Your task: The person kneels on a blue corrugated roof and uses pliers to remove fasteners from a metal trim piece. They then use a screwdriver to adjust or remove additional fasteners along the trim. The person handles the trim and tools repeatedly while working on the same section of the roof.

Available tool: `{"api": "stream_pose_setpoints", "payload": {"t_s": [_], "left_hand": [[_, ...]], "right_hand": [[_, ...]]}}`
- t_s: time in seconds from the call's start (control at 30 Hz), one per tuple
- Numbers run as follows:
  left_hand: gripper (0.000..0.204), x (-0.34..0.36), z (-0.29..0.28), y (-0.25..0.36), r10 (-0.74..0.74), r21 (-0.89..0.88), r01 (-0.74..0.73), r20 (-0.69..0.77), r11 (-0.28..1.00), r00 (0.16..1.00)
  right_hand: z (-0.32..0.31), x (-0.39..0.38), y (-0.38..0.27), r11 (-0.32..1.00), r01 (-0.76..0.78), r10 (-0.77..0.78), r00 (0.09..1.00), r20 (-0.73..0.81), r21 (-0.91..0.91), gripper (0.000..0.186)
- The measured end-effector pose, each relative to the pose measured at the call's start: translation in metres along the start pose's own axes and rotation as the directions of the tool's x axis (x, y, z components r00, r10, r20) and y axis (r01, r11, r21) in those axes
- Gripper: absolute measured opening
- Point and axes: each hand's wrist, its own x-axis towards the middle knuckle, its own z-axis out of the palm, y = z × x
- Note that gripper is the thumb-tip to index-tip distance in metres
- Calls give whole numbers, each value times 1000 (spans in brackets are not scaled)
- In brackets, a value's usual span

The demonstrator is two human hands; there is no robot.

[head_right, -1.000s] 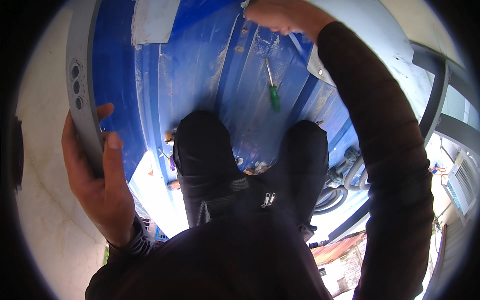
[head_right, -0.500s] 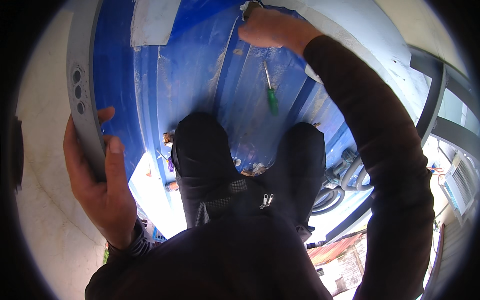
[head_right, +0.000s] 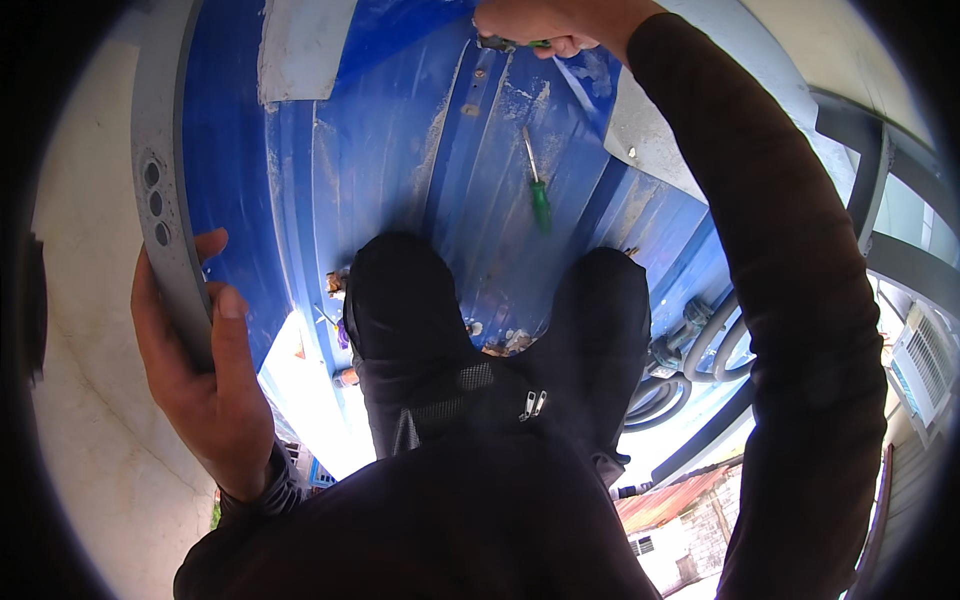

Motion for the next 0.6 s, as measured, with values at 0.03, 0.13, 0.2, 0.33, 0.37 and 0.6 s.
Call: {"api": "stream_pose_setpoints", "payload": {"t_s": [0.03, 0.13, 0.2, 0.33, 0.37, 0.6], "left_hand": [[62, 0, 0, 1, -15, -5, 15, 2, 1000, 1000], [63, 0, 0, 3, -55, -51, 55, 0, 997, 998], [63, 0, 0, 2, -52, -49, 52, 3, 997, 999], [63, 0, -1, 0, -11, 9, 11, 4, 1000, 1000], [63, 0, -2, 0, -7, 12, 7, 4, 1000, 1000], [65, -5, -7, 5, -94, 27, 94, 18, 995, 995]], "right_hand": [[6, 6, 4, 923, 201, -271, 945, -182, -328, 34], [14, 19, 15, 824, 381, -471, 872, -135, -418, 29], [19, 24, 19, 765, 415, -528, 842, -110, -494, 27], [30, 7, 10, 851, 256, -373, 910, -184, -458, 32], [27, -2, 6, 877, 226, -307, 943, -132, -425, 32], [59, -38, -1, 998, 40, -20, 947, -320, 56, 53]]}}
